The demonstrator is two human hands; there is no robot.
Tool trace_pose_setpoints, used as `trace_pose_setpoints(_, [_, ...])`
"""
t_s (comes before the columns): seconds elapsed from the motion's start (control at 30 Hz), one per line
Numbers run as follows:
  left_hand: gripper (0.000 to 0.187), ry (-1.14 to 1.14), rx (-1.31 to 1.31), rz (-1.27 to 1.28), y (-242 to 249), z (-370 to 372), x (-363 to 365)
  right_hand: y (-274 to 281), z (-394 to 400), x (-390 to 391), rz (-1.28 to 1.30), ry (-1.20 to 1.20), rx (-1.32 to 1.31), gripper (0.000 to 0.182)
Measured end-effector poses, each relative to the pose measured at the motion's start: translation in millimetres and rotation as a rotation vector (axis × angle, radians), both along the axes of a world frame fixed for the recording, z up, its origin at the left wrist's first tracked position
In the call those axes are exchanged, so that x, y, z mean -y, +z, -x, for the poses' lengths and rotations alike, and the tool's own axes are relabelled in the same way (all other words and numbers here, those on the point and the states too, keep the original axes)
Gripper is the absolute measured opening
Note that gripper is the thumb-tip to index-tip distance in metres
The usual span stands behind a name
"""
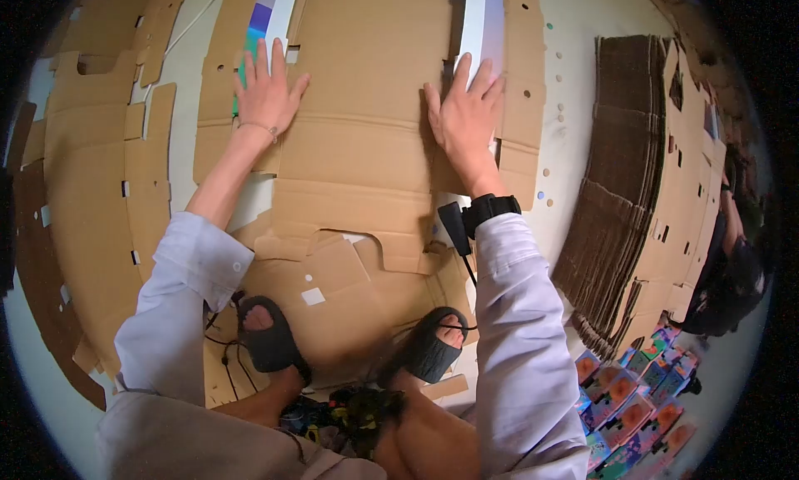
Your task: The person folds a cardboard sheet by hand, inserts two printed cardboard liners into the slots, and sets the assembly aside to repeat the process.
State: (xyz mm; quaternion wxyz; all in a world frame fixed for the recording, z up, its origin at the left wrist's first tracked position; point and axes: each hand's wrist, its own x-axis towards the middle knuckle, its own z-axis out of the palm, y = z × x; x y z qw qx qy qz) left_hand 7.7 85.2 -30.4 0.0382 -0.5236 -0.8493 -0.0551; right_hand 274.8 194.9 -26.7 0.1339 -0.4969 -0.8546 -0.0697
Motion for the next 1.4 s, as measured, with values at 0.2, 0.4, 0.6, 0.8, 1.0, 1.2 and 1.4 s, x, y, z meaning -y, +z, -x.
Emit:
trace_pose_setpoints(0.2, [0.069,0.064,0.016,0.009,-4,-5,-1,-5,4,0,0.005,-0.036,0.018,0.069])
trace_pose_setpoints(0.4, [0.066,0.047,-0.035,0.014,-9,-5,-1,-7,5,0,0.016,-0.05,0.028,0.063])
trace_pose_setpoints(0.6, [0.059,0.12,0.046,0.001,-3,-1,-15,-7,7,-23,0.058,-0.063,-0.081,0.048])
trace_pose_setpoints(0.8, [0.059,0.077,0.432,-0.047,8,52,-18,-1,-22,-72,0.424,-0.017,-0.348,0.05])
trace_pose_setpoints(1.0, [0.08,0.234,0.67,-0.17,-10,89,-31,13,-24,-86,0.518,-0.247,-0.389,0.078])
trace_pose_setpoints(1.2, [0.089,0.287,0.64,0.21,-5,105,-55,42,-15,-109,0.793,-0.245,-0.06,0.057])
trace_pose_setpoints(1.4, [0.091,0.431,0.393,0.301,46,66,-59,47,-20,-108,0.887,-0.212,-0.177,0.051])
